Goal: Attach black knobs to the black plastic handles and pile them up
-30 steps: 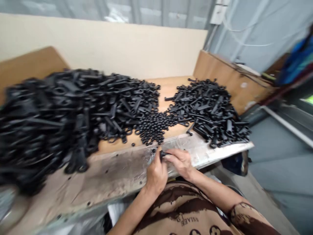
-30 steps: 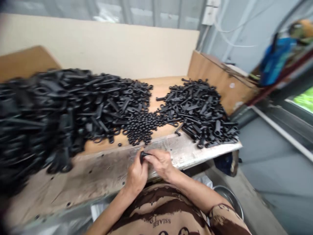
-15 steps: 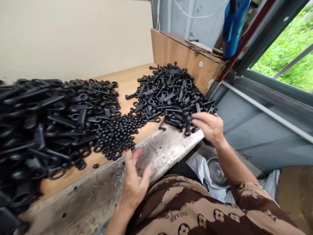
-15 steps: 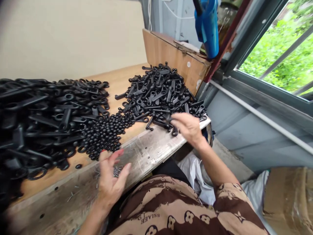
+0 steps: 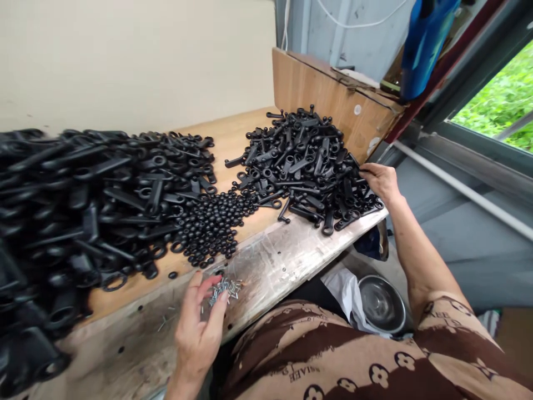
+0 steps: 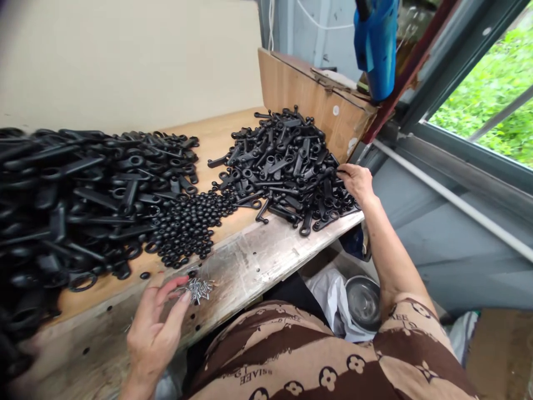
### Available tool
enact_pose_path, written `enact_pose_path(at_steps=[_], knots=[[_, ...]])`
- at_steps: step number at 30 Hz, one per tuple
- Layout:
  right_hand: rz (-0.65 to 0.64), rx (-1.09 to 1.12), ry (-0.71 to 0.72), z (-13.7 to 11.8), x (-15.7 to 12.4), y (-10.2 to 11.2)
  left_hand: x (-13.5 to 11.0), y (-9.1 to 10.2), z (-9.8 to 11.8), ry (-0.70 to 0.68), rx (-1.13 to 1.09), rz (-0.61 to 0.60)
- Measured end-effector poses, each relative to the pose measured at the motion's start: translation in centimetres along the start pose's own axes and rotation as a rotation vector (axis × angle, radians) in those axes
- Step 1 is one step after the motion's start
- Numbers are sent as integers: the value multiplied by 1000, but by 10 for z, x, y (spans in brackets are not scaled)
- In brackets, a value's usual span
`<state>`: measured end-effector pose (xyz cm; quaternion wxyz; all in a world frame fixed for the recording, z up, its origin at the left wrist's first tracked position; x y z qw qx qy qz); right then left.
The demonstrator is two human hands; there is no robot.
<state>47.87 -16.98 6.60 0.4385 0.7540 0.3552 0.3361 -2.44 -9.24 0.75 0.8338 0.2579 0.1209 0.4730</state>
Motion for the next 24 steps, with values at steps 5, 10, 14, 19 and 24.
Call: enact_pose_path(at_steps=[5,10,14,19,24], knots=[[-15,-273,106,-29,-13,1,-15,18,-9,-63,146,131],[236,-95,380,-108,-42,-24,-25,50,-30,-137,482,309],[-79,3,769,-197,-62,-82,-36,86,-56,47,743,452],[-345,-208,1014,-270,-75,-149,-68,138,-89,332,873,638],[-465,-319,991,-295,-79,-184,-78,171,-103,508,854,655]])
Point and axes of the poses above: each hand's wrist, its own x-axis towards the middle knuckle, its own y-axis out of the back of the hand, z = x × y, the point moved 3 cm from there along x, towards the middle knuckle, and after that the axes turned 15 degrees about -z, right-handed, at the moved point
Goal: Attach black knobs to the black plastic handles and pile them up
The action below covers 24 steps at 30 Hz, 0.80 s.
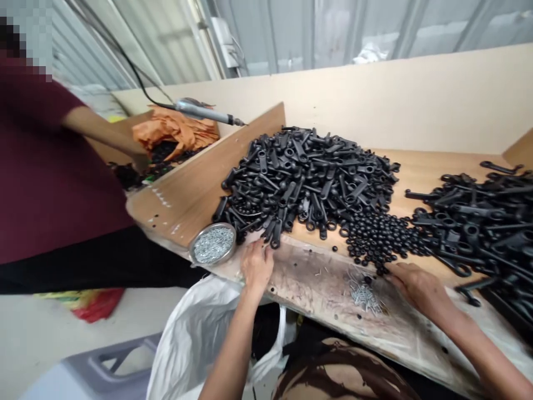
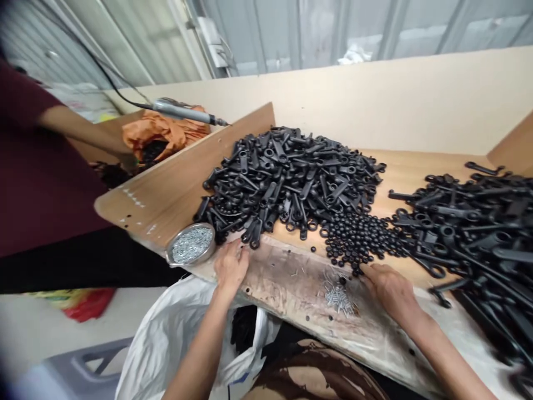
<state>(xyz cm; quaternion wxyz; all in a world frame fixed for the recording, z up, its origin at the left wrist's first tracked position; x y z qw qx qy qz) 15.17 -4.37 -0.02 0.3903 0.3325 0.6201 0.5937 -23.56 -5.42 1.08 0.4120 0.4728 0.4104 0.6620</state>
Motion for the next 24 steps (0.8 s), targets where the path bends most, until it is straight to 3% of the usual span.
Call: enact_pose_path(at_steps=[4,6,16,19,22,24], knots=[[-49,-16,-67,-5,9,-2,19,-6,18,52,30,-292],[-96,-33,-97,-8,9,0,26,-10,27,86,25,-362],[-212,-92,-155,-26,10,8,52,-26,26,199,-166,-510],[-238,-78,-172,-25,11,10,53,-25,26,228,-259,-506],[-203,20,-201,-17,5,9,45,-19,29,228,-396,-459],[-123,229,-202,-11,-3,10,33,-15,40,204,-526,-444]])
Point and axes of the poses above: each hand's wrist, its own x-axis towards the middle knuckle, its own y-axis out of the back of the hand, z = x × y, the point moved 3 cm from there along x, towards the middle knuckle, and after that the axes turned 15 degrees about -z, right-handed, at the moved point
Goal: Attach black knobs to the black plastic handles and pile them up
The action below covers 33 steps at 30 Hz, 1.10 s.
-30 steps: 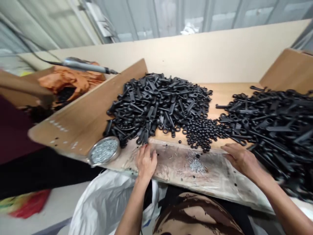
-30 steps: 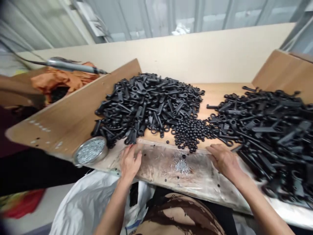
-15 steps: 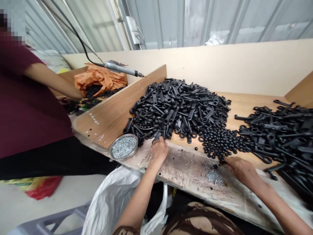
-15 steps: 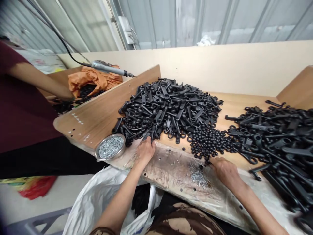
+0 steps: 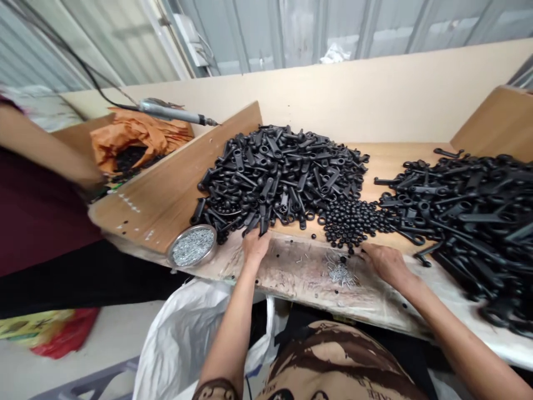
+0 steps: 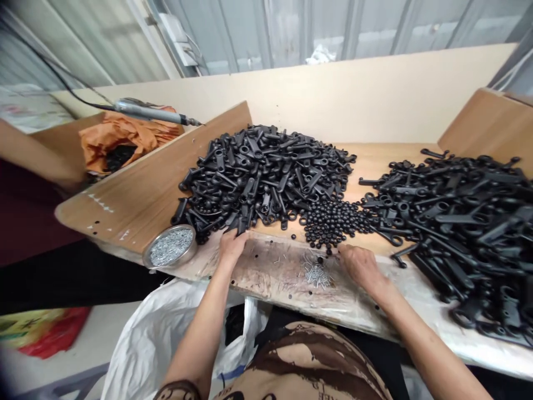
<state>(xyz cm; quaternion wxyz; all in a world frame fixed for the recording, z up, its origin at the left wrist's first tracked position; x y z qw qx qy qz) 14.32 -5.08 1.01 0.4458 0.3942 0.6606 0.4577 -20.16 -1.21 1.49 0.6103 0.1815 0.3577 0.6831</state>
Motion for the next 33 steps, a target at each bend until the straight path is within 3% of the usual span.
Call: enact_pose_path(at_steps=[3,7,10,15,18,21,24,28,30,33], knots=[[64,650,111,5,-16,4,-29,-30,24,-98,-189,-93],[115,1534,264,-10,-39,10,-80,-87,74,-246,-618,-472],[124,1825,318,-24,-52,12,-112,-113,107,-362,-685,-658],[117,1979,332,-31,-63,6,-130,-124,134,-578,-450,-653],[142,2004,325,-30,-62,3,-129,-124,140,-625,-405,-617],[182,1931,304,-28,-62,0,-126,-125,137,-556,-439,-599],[311,1500,240,-25,-69,2,-123,-129,128,-337,-655,-681],[500,799,313,-36,-84,5,-133,-140,118,-84,-1015,-947],[538,650,356,-42,-89,1,-138,-146,113,-29,-1113,-1007],[546,503,319,-47,-93,-10,-142,-155,103,-40,-1095,-954]])
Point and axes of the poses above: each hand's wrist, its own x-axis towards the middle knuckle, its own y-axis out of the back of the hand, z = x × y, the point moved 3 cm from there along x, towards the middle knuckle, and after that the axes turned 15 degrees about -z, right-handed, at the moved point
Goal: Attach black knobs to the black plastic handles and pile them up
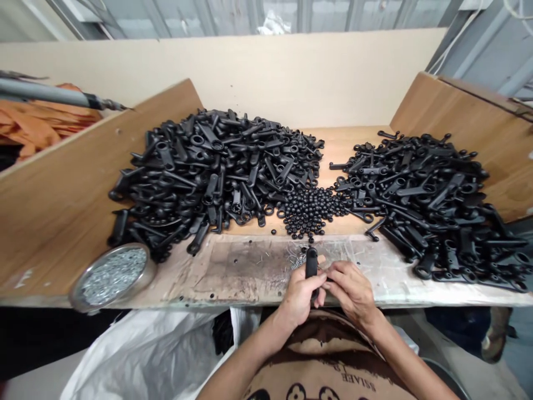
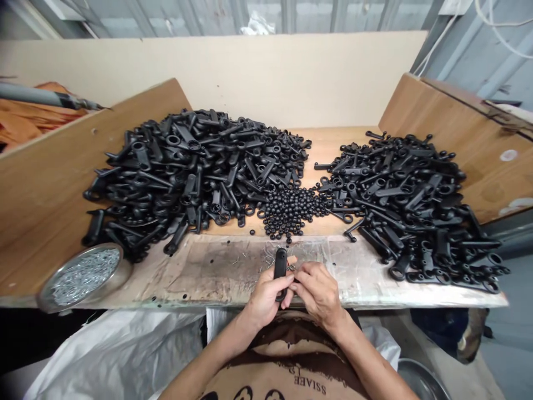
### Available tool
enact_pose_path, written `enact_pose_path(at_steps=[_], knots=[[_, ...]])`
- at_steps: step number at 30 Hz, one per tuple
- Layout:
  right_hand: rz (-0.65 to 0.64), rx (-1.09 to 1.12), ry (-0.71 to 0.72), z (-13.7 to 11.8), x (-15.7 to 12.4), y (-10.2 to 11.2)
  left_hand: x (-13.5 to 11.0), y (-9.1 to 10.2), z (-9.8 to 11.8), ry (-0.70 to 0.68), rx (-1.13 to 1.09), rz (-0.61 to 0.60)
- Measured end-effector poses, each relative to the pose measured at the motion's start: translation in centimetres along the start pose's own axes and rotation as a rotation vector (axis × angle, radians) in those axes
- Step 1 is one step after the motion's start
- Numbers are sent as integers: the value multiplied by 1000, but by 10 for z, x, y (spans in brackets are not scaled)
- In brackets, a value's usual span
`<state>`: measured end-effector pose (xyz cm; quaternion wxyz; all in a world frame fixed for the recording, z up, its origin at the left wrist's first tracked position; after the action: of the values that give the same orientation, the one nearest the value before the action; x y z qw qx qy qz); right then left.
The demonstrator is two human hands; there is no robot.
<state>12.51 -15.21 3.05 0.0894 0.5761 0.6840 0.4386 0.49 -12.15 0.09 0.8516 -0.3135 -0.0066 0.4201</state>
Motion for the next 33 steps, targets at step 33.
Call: enact_pose_path(at_steps=[33], knots=[[297,1501,-612,32,8,-18,21,1,3,-321,1519,289]])
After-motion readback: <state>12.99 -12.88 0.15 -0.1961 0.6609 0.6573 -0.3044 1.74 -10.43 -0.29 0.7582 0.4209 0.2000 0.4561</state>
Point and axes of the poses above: each hand's wrist, its own x-axis towards the middle knuckle, its own y-axis out of the back of the hand, z = x × y, the point moved 3 cm from there along x, towards the middle knuckle, and after that the axes turned 15 degrees about -z, right-handed, at the moved point
